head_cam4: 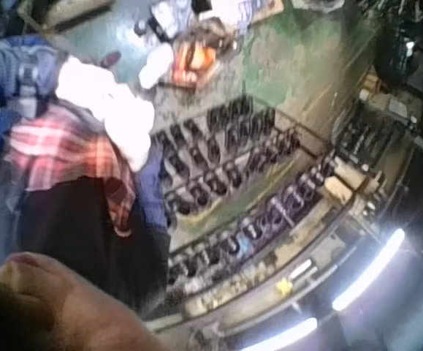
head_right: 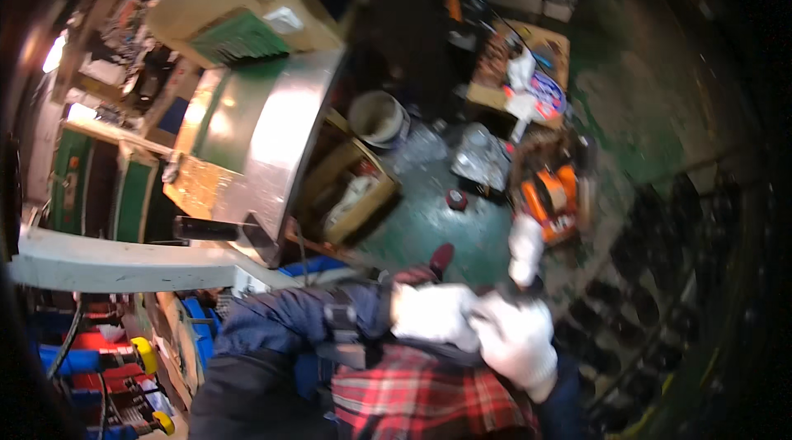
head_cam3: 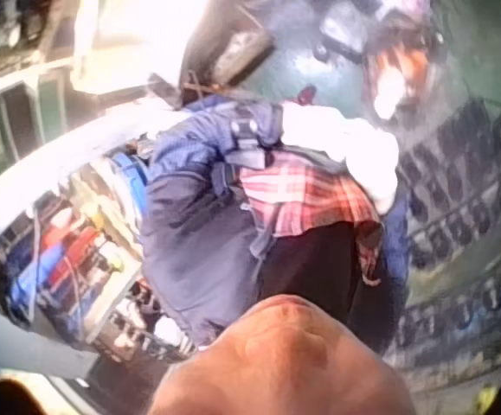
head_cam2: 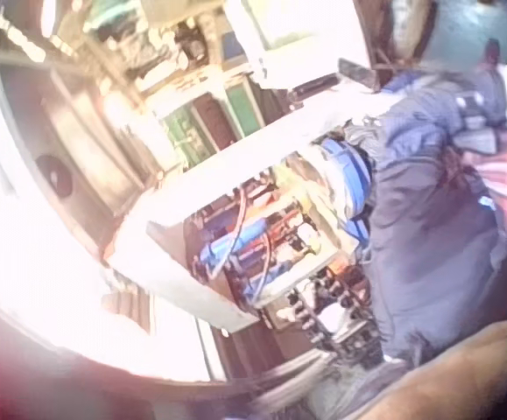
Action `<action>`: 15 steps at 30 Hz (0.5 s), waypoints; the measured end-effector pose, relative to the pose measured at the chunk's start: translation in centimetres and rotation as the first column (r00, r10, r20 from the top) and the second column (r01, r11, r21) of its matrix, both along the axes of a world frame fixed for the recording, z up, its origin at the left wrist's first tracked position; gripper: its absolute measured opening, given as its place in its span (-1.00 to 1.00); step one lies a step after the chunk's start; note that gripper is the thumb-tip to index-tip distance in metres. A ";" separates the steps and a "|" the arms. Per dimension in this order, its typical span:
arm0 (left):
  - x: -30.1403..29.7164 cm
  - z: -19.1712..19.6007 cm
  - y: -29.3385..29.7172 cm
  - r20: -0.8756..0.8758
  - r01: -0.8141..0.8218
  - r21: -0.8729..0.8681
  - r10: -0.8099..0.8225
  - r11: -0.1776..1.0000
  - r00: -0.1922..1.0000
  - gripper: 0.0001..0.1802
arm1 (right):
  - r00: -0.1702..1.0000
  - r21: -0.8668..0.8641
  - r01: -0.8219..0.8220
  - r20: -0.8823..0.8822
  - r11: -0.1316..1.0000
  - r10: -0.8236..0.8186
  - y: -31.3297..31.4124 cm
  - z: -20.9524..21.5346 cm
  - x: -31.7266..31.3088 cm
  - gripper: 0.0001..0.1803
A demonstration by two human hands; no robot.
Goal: Cleaning and inspecting shoes at a manufacturing station.
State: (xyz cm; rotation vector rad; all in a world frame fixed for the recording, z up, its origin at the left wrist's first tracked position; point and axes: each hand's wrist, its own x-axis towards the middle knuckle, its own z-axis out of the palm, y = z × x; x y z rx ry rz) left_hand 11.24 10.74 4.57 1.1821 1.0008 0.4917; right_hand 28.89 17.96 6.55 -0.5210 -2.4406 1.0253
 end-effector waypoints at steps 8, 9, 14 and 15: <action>-1.1 1.1 0.3 -0.021 -0.034 -0.362 0.028 0.931 0.999 -0.72 | 0.987 -0.257 -0.087 0.107 0.962 0.118 0.4 -1.3 4.2 -0.79; -0.8 0.5 0.1 -0.010 -0.021 -0.368 0.018 0.929 1.000 -0.72 | 0.992 -0.250 -0.078 0.072 0.965 0.099 0.2 -1.5 4.1 -0.80; 0.3 -0.9 -0.2 0.008 -0.044 -0.209 0.046 0.977 0.999 -0.76 | 0.997 -0.154 0.064 0.043 0.986 -0.058 0.5 -1.6 1.9 -0.83; 0.3 -0.8 0.1 0.034 -0.025 -0.266 0.035 0.964 0.999 -0.75 | 0.998 -0.168 0.050 0.054 0.984 -0.041 0.8 -1.3 1.5 -0.84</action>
